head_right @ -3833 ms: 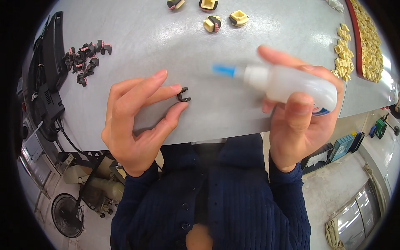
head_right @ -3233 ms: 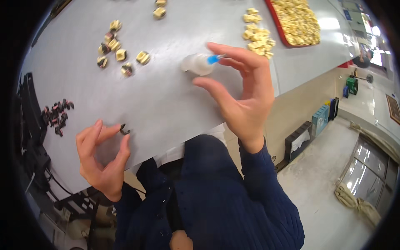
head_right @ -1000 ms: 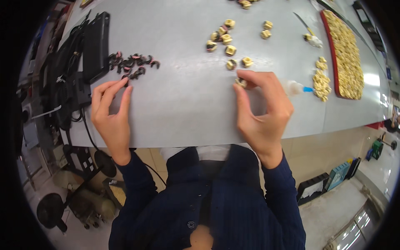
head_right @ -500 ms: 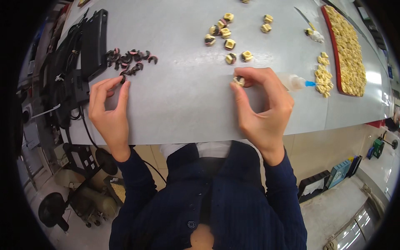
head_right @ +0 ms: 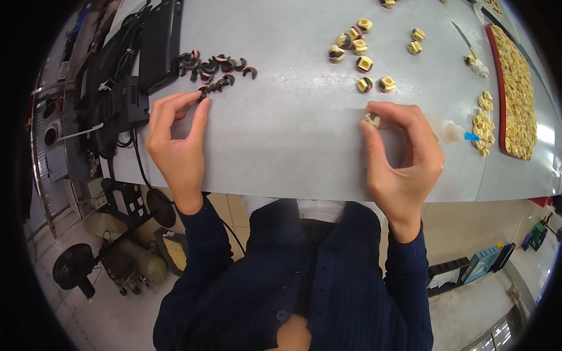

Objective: Applying glue to small black plastic components and attaching them to gold-colored plastic parts on a workbench.

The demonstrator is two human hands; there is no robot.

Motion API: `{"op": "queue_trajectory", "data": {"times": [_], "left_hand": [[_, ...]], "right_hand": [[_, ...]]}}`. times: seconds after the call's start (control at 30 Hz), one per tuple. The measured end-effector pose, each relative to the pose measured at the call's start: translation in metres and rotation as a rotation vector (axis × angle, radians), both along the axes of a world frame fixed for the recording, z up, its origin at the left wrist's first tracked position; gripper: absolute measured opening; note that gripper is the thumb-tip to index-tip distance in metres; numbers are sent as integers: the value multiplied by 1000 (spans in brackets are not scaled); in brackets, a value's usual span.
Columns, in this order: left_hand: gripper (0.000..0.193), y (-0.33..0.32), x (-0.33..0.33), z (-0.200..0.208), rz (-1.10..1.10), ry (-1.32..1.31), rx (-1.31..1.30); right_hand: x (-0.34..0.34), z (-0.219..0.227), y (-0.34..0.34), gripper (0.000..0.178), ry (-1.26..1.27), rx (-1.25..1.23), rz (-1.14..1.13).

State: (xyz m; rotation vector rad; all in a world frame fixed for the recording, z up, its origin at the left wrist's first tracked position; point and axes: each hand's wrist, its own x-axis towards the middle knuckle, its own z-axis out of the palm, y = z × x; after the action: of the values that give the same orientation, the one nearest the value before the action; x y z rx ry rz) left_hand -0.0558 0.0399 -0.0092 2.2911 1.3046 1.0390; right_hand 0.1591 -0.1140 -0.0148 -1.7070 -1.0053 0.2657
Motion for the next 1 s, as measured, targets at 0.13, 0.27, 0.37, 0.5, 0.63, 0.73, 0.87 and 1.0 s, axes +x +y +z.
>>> {"op": "queue_trajectory", "data": {"times": [0.13,0.27,0.37,0.5,0.63,0.73,0.87,1.0], "left_hand": [[15,0,1,0,25,28,14],[14,0,7,0,10,24,6],[15,2,7,-1,-50,35,23],[13,-3,5,-2,-40,44,17],[12,-9,4,5,-67,84,35],[12,-11,-1,3,-74,106,19],[13,-13,1,3,-143,94,-16],[14,-15,1,5,-202,116,-29]], "right_hand": [[2,-2,2,23,-40,-1,11],[6,-1,0,23,-59,-2,1],[9,3,-4,21,-84,-96,36],[6,8,3,24,-177,63,-47],[8,7,4,28,-309,134,-93],[4,5,5,30,-384,85,-55],[5,4,6,33,-337,34,-30],[5,9,10,40,-423,98,-57]]}}
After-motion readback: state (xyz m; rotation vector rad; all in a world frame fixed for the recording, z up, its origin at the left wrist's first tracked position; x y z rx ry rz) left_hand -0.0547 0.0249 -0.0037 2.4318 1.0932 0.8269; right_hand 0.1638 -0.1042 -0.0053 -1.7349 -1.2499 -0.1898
